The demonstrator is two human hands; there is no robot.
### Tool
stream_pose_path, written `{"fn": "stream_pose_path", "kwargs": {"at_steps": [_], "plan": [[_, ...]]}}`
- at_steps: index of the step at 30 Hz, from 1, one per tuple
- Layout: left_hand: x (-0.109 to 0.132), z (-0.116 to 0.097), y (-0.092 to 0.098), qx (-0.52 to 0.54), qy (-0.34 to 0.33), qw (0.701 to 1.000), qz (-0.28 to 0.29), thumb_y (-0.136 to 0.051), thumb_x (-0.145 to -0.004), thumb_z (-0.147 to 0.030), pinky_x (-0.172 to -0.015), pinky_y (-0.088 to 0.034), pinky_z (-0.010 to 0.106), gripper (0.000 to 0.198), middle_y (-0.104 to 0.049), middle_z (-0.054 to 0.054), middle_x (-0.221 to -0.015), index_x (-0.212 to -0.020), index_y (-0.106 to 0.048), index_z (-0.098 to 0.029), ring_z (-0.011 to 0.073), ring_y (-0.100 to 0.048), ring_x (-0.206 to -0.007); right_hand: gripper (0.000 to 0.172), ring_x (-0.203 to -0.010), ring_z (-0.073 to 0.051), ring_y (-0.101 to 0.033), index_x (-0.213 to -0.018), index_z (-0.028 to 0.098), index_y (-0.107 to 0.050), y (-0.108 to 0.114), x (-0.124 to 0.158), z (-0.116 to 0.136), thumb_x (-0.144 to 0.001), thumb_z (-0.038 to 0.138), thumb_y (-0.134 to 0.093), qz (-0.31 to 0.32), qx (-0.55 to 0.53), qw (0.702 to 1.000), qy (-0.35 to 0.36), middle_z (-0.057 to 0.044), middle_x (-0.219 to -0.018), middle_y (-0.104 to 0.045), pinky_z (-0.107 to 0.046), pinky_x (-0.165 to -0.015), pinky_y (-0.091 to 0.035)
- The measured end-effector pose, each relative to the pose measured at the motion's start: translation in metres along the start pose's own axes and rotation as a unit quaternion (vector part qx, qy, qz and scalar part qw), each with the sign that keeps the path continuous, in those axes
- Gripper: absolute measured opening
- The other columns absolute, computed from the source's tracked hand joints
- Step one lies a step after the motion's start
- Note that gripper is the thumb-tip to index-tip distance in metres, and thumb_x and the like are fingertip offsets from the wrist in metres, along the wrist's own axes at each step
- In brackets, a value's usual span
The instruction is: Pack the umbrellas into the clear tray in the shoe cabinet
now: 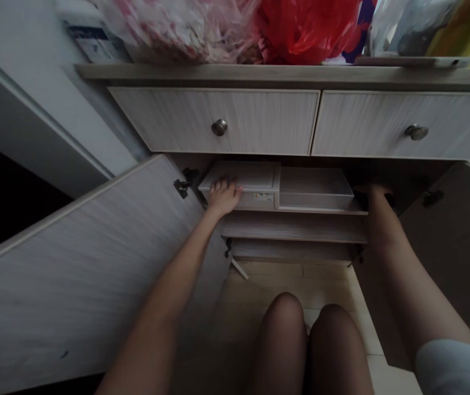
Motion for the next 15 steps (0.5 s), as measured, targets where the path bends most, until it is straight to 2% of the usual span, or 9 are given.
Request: {"fn": "stream_pose_path", "kwargs": {"at_steps": [3,8,11,13,15], "plan": [[0.000,0.000,-0.001,-0.007,-0.001,1.000,0.003,-0.022,-0.098,-0.043,-0.115,-0.027,0.051,0.059,-0.044,0.017,-0.151,-0.146,-0.044,-0.016,0.0341,-0.039,-0.140,0.116,-0.143,-0.048,-0.022,-0.153,0.000,-0.022,0.002,0.004,0.002,-0.073,0.068,-0.069,-0.008,-0.034,0.997,-0.068,-0.038,-0.152,-0.021,-0.068,-0.109,-0.024],[-0.001,0.001,-0.002,-0.010,0.000,1.000,0.008,-0.021,-0.098,-0.043,-0.115,-0.026,0.051,0.061,-0.044,0.019,-0.151,-0.146,-0.044,-0.014,0.0345,-0.039,-0.139,0.116,-0.142,-0.051,-0.017,-0.150,-0.005,-0.024,0.000,0.009,0.000,-0.075,0.074,-0.061,0.001,-0.118,0.989,-0.092,-0.045,-0.149,-0.013,-0.073,-0.105,-0.015],[-0.002,0.002,-0.003,-0.008,0.001,1.000,0.012,-0.020,-0.098,-0.045,-0.116,-0.026,0.051,0.062,-0.043,0.018,-0.151,-0.147,-0.043,-0.015,0.0339,-0.038,-0.141,0.107,-0.142,-0.049,-0.015,-0.152,-0.003,-0.021,0.007,0.014,0.003,-0.084,0.074,-0.049,-0.022,-0.149,0.988,-0.045,-0.042,-0.152,-0.011,-0.074,-0.105,-0.011],[-0.003,0.002,-0.003,-0.003,0.001,1.000,0.017,-0.020,-0.098,-0.045,-0.116,-0.026,0.051,0.062,-0.043,0.017,-0.152,-0.148,-0.042,-0.015,0.0335,-0.036,-0.142,0.093,-0.143,-0.047,-0.018,-0.151,0.001,-0.027,0.018,0.024,0.005,-0.090,0.070,-0.038,-0.060,-0.161,0.985,0.010,-0.036,-0.153,-0.019,-0.072,-0.107,-0.012],[-0.005,0.003,-0.004,0.003,0.001,1.000,0.030,-0.020,-0.098,-0.045,-0.115,-0.026,0.053,0.063,-0.042,0.018,-0.152,-0.148,-0.042,-0.015,0.0342,-0.035,-0.143,0.077,-0.142,-0.041,-0.025,-0.148,0.006,-0.036,0.033,0.048,0.005,-0.096,0.062,-0.026,-0.111,-0.176,0.974,0.086,-0.030,-0.151,-0.031,-0.066,-0.111,-0.017]]}}
Point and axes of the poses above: each hand's wrist, its own x-axis away from the middle knuckle, its own y-axis out of the back of the hand, z = x × y, the point moved 8 cm from there along -x, towards the middle knuckle
